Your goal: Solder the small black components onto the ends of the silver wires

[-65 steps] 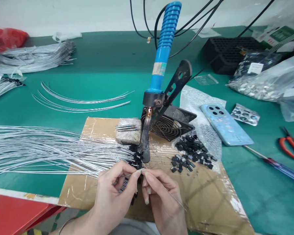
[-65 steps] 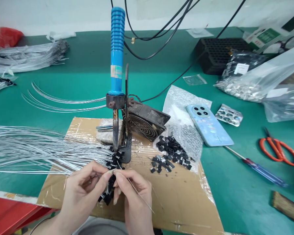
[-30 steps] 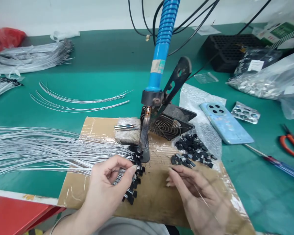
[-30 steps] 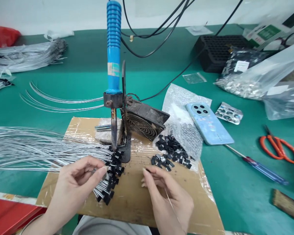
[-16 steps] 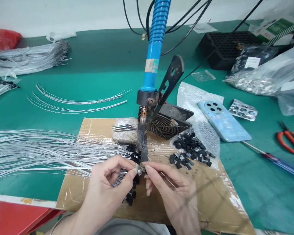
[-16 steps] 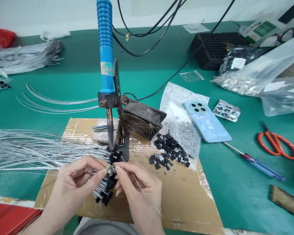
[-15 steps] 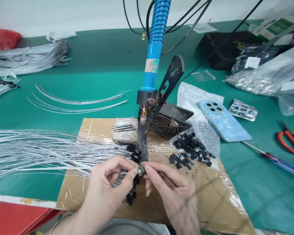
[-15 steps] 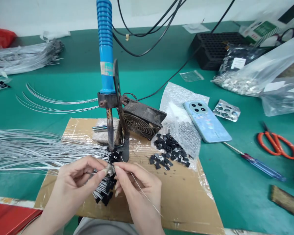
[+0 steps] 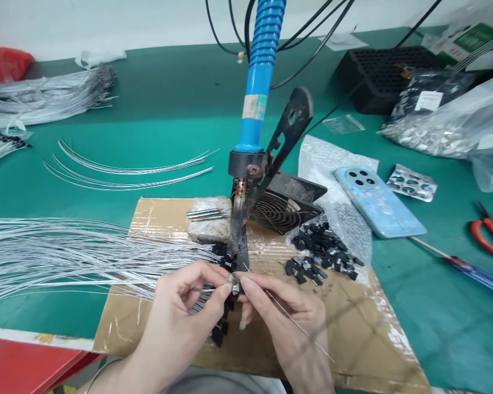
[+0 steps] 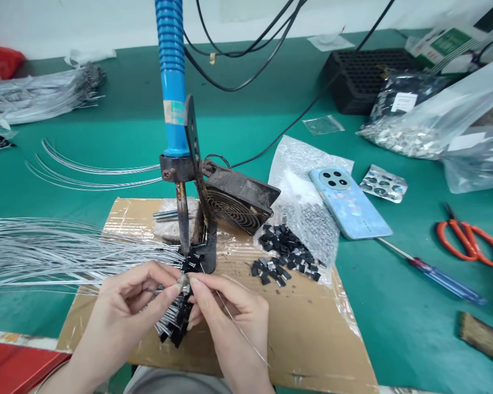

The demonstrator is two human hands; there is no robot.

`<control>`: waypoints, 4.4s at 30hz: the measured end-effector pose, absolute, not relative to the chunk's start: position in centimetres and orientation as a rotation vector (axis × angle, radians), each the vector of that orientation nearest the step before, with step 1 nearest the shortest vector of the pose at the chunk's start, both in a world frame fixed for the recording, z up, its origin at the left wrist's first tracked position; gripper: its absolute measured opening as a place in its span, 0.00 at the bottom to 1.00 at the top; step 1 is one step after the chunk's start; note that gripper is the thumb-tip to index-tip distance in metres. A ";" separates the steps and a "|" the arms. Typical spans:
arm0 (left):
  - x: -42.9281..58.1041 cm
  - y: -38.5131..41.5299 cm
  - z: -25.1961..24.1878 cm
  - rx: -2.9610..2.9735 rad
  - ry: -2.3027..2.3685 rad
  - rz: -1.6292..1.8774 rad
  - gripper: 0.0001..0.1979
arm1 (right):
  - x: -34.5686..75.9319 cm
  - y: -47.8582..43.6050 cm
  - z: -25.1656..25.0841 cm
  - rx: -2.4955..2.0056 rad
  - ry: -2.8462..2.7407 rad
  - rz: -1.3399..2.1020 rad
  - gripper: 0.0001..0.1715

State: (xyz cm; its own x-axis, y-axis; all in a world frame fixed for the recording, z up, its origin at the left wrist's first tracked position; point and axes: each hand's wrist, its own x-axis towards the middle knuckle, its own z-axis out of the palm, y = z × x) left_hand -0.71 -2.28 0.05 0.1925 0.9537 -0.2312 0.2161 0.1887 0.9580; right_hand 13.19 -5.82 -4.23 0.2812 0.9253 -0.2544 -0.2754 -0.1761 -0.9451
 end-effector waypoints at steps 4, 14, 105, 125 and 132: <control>-0.8 -2.4 0.1 1.247 1.261 0.794 0.07 | 13.3 -5.9 -4.2 -1.305 -0.689 1.223 0.04; -0.4 -1.9 -0.2 1.234 1.289 0.758 0.07 | 12.9 -6.4 -3.7 -1.441 -0.789 1.086 0.11; 0.0 0.1 0.0 1.303 1.411 0.804 0.06 | 13.4 -5.5 -3.1 -1.486 -0.866 1.008 0.15; -0.1 -0.1 -0.1 1.366 1.438 0.784 0.06 | 13.5 -5.5 -3.3 -1.504 -0.898 0.941 0.15; 0.0 -0.1 0.2 1.351 1.420 0.803 0.06 | 13.7 -5.5 -4.0 -1.442 -0.987 0.907 0.13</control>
